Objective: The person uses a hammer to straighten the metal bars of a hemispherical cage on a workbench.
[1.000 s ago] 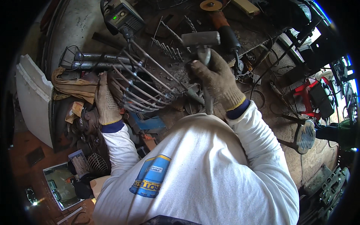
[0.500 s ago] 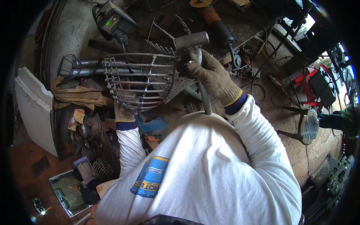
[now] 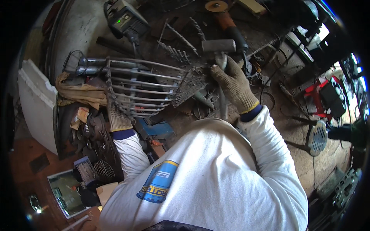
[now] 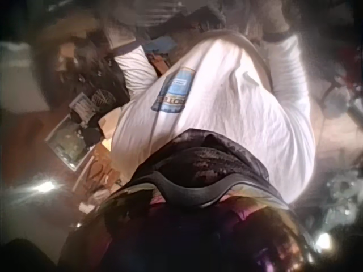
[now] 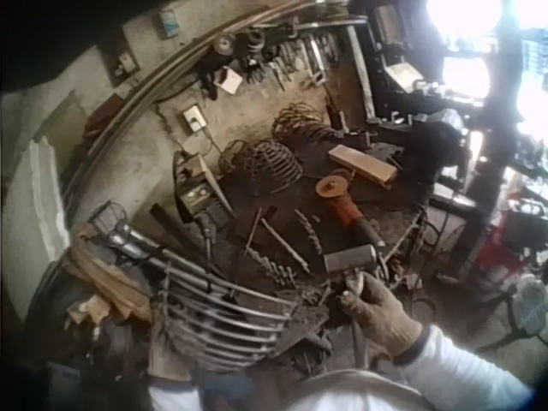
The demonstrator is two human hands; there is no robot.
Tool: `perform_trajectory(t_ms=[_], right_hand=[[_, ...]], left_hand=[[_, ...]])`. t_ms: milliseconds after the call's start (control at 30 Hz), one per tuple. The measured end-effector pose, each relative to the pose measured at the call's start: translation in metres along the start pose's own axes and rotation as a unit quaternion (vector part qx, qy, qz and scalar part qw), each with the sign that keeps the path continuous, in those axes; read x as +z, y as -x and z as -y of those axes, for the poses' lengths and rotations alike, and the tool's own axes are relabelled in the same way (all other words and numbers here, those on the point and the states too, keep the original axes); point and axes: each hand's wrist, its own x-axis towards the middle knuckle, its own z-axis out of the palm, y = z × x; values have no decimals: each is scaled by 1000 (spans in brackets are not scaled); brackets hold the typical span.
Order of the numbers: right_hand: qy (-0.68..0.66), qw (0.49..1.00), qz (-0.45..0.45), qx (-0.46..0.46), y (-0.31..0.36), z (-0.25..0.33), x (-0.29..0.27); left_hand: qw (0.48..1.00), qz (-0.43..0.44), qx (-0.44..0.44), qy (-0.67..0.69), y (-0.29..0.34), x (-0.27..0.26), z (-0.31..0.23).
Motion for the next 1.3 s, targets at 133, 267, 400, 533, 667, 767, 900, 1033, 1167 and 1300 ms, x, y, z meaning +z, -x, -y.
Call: perform_trajectory(t_ms=[133,267,400,533,667,767,900,1033,1167,1300], right_hand=[[55,998,32,-29,4,4,0],[106,992,20,-61,13,1,7],[270,961,12,-62,25,16,13],[347,935,40,-54,31,18,10],[321,942,35,-95,32,9,12],[320,943,38,-80,32,8,10],[357,934,30,-15,25,16,13],[442,897,15,24,10,11,12],[503,863,49,-16,-4,-2,5],[520,853,52,-18,-1,-14,4]], left_hand=[[865,-211,275,-363,29,108,-17],[627,-167,387,-656,33,139,-18],[525,-147,362,-756,28,150,-15],[511,-79,390,-762,24,153,-4],[476,-2,436,-764,24,154,2],[492,13,433,-755,29,157,2],[520,13,354,-777,34,163,-3],[481,42,372,-793,26,155,-12],[472,30,346,-810,21,169,-16],[428,42,320,-844,4,172,-21]])
